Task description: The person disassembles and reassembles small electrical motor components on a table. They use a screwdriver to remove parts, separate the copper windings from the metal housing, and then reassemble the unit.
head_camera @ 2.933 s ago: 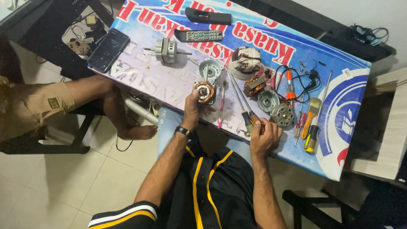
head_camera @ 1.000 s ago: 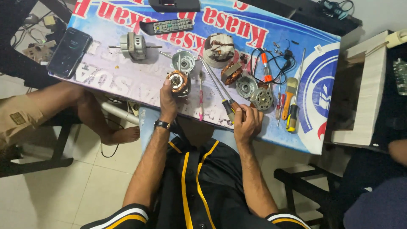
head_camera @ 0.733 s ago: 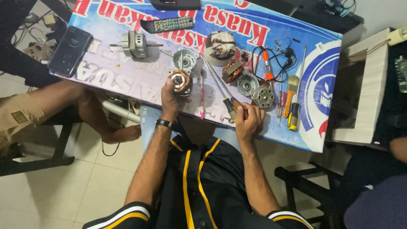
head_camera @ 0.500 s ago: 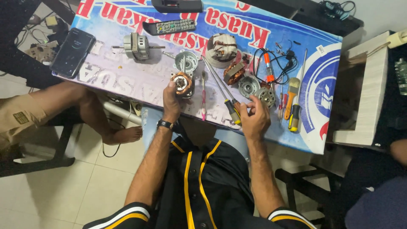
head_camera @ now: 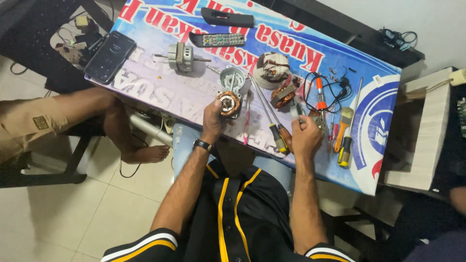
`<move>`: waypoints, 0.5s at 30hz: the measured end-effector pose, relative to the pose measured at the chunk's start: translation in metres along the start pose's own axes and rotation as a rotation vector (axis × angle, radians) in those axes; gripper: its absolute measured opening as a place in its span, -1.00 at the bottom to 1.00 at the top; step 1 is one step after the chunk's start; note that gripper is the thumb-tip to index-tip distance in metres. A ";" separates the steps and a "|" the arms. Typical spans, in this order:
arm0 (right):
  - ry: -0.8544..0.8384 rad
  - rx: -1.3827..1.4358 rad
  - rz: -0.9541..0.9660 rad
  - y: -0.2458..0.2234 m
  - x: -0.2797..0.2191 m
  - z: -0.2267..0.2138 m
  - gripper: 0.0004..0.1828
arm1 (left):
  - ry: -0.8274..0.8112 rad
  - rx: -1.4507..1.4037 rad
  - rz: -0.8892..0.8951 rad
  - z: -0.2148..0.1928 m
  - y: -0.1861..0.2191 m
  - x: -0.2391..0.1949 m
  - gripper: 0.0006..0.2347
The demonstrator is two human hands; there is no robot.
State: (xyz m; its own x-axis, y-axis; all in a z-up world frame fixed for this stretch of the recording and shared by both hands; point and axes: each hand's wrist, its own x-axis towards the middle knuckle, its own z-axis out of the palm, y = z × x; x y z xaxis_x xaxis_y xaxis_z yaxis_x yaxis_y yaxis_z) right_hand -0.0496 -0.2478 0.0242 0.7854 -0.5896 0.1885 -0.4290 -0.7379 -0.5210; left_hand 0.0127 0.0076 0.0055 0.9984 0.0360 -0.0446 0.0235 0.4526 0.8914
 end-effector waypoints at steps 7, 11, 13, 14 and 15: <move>-0.104 0.502 0.244 -0.022 -0.016 -0.046 -0.74 | 0.037 -0.055 0.004 -0.001 -0.003 0.000 -0.50; -0.093 0.574 0.197 -0.022 -0.029 -0.054 -0.74 | 0.036 -0.095 -0.024 0.000 0.006 0.002 -0.51; -0.075 0.586 0.141 -0.016 -0.034 -0.053 -0.77 | 0.023 -0.102 -0.033 -0.001 0.005 0.001 -0.52; -0.056 0.600 0.102 -0.014 -0.036 -0.051 -0.79 | 0.023 -0.101 -0.026 -0.001 0.006 0.000 -0.52; -0.034 0.613 0.063 -0.012 -0.038 -0.049 -0.81 | 0.020 -0.101 -0.020 0.000 0.007 0.001 -0.52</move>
State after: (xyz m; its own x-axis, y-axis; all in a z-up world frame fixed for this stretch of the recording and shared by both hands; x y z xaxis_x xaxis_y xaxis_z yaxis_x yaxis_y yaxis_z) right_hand -0.0958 -0.2325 0.0639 0.7853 -0.6073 0.1203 -0.1480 -0.3728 -0.9160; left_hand 0.0137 0.0113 0.0120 0.9964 0.0437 -0.0720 0.0370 0.5410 0.8402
